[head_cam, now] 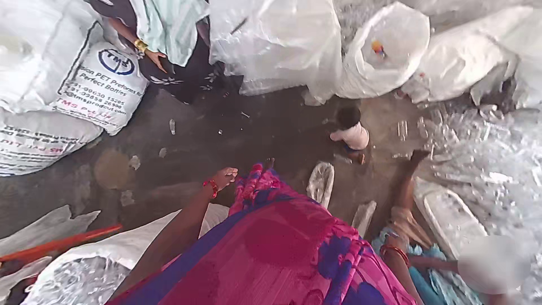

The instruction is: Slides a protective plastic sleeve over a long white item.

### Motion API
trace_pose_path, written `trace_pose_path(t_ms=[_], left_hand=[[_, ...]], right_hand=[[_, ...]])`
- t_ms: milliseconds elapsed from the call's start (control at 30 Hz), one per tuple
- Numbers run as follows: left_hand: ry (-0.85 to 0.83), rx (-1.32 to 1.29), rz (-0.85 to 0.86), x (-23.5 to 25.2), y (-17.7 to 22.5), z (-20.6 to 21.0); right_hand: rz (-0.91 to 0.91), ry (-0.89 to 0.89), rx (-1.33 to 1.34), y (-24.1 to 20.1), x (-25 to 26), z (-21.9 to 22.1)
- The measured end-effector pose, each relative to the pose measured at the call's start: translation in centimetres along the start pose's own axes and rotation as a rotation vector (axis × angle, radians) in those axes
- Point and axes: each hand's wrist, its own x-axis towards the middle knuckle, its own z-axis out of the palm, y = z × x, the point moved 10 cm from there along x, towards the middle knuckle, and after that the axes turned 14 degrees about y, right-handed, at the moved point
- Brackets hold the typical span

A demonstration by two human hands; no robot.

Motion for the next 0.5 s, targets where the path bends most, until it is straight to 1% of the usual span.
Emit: trace_pose_path(t_ms=[33, 67, 100, 167, 233, 333, 367, 400, 433, 467, 500], left_hand=[[0.044, -0.103, 0.009, 1.8, 1.7, -1.5], [0.085, -0.183, 0.033, 3.9, 3.8, -3.3], [0.126, -0.232, 0.072, 6.4, 6.0, -5.3], [0.199, -0.284, 0.166, 11.6, 11.0, -9.4], [0.258, -0.314, 0.267, 17.2, 17.3, -13.1], [0.304, -0.289, 0.415, 24.2, 26.1, -17.1], [0.323, -0.27, 0.46, 26.2, 29.0, -18.3], [0.336, -0.244, 0.501, 28.2, 31.7, -19.2], [0.345, -0.22, 0.538, 29.8, 34.3, -20.0], [0.349, -0.204, 0.564, 31.0, 36.6, -20.5], [0.345, -0.197, 0.577, 31.9, 38.6, -20.7]], right_hand=[[-0.032, -0.034, 0.043, -4.4, -0.9, 0.4], [-0.108, -0.041, 0.072, -8.5, -1.4, 1.2], [-0.226, -0.039, 0.051, -12.4, -1.6, 2.4], [-0.422, -0.081, -0.034, -18.6, -3.5, 5.2], [-0.542, -0.157, -0.156, -25.0, -7.1, 7.2], [-0.651, -0.318, -0.37, -29.9, -12.4, 10.2], [-0.668, -0.348, -0.419, -31.0, -13.2, 11.0], [-0.65, -0.361, -0.447, -32.0, -14.0, 11.2], [-0.612, -0.351, -0.46, -33.2, -14.9, 10.5], [-0.605, -0.321, -0.431, -34.9, -16.6, 9.0], [-0.678, -0.294, -0.37, -36.8, -19.0, 7.0]])
